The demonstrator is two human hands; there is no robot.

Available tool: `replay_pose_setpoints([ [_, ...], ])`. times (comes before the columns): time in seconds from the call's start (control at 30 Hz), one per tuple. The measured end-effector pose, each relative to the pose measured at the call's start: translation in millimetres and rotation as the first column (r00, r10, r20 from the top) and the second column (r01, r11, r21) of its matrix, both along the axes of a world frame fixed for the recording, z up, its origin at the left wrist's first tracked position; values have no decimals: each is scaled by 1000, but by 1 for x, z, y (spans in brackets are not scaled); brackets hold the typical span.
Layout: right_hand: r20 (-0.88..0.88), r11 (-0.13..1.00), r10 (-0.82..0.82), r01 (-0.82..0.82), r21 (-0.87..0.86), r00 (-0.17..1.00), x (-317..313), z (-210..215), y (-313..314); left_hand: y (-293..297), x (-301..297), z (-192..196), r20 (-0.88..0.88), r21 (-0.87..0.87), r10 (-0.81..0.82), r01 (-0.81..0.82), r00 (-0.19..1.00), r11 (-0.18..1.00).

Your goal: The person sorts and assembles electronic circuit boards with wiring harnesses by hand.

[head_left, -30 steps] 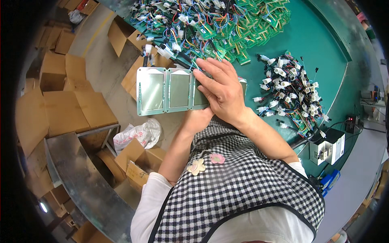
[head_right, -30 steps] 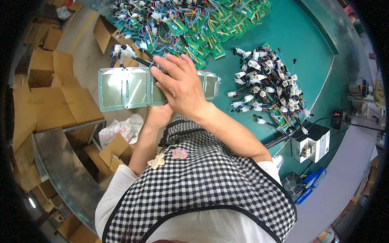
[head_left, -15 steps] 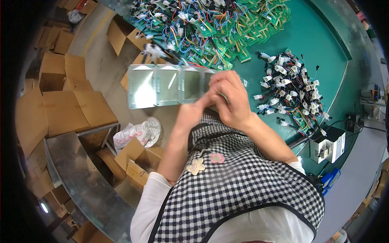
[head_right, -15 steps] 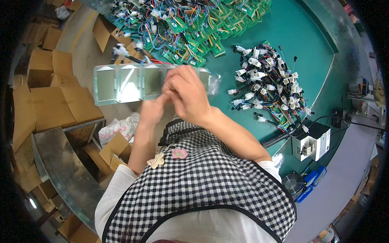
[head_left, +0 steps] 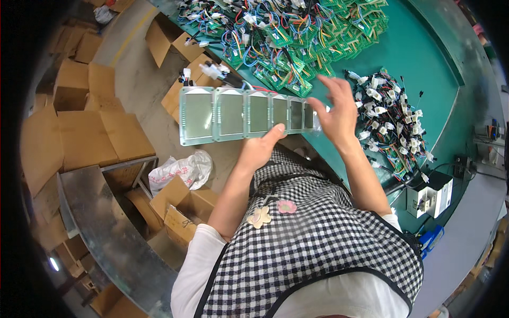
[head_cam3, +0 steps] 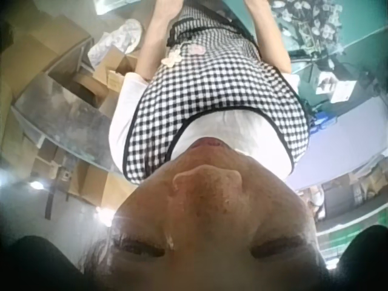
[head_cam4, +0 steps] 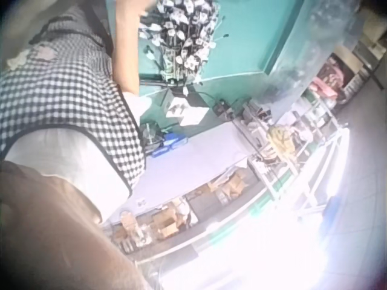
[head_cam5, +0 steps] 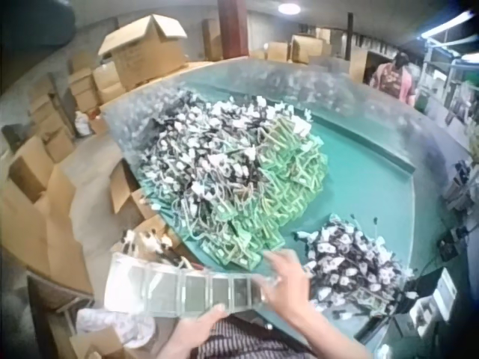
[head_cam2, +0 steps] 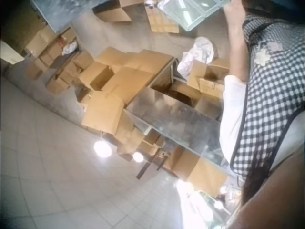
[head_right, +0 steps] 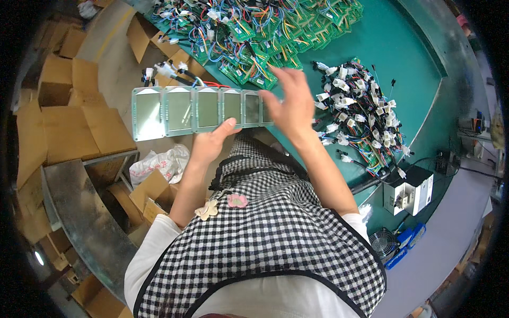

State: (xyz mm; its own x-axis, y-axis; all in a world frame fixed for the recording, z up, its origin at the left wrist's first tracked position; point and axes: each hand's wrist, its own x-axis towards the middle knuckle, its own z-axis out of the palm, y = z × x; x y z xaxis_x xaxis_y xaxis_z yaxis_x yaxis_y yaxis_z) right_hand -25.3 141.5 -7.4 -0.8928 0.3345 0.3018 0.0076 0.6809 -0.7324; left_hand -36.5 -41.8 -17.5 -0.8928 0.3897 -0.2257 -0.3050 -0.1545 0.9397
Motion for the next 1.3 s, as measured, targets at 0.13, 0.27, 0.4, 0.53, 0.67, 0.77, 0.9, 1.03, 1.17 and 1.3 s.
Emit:
replay_pose_setpoints([
  [0.13,-281,930,366,-360,75,887,-12,52,-52,11,9,-15,-649,-410,-241,-65,721,910],
  [0.27,-279,931,356,-312,191,892,-14,41,-63,13,15,-11,-425,-475,-291,62,857,878],
  [0.4,-453,952,307,-280,127,837,-11,34,-69,11,19,-17,-429,-471,-252,23,868,882],
  [0.53,-421,912,339,-403,-70,841,-8,31,-67,11,14,-10,-512,-440,-207,-47,834,897],
  [0.67,-439,916,289,-379,-133,851,-6,43,-62,3,14,-14,-355,-496,-323,116,877,860],
  [0.77,-377,940,315,-342,-7,871,-13,41,-66,10,15,-19,-541,-465,-228,-62,809,883],
  [0.9,-403,947,316,-311,80,859,-15,28,-70,11,11,-25,-576,-517,-252,-108,777,849],
  [1.03,-524,945,272,-327,-14,807,-18,26,-66,17,11,-14,-528,-416,-229,-14,818,909],
  [1.17,-478,909,153,-313,-275,865,-17,34,-76,13,9,-13,-393,-436,-229,39,891,899],
  [1.3,-446,947,256,-314,-61,858,-22,35,-70,15,9,-20,-488,-505,-245,-43,838,862],
])
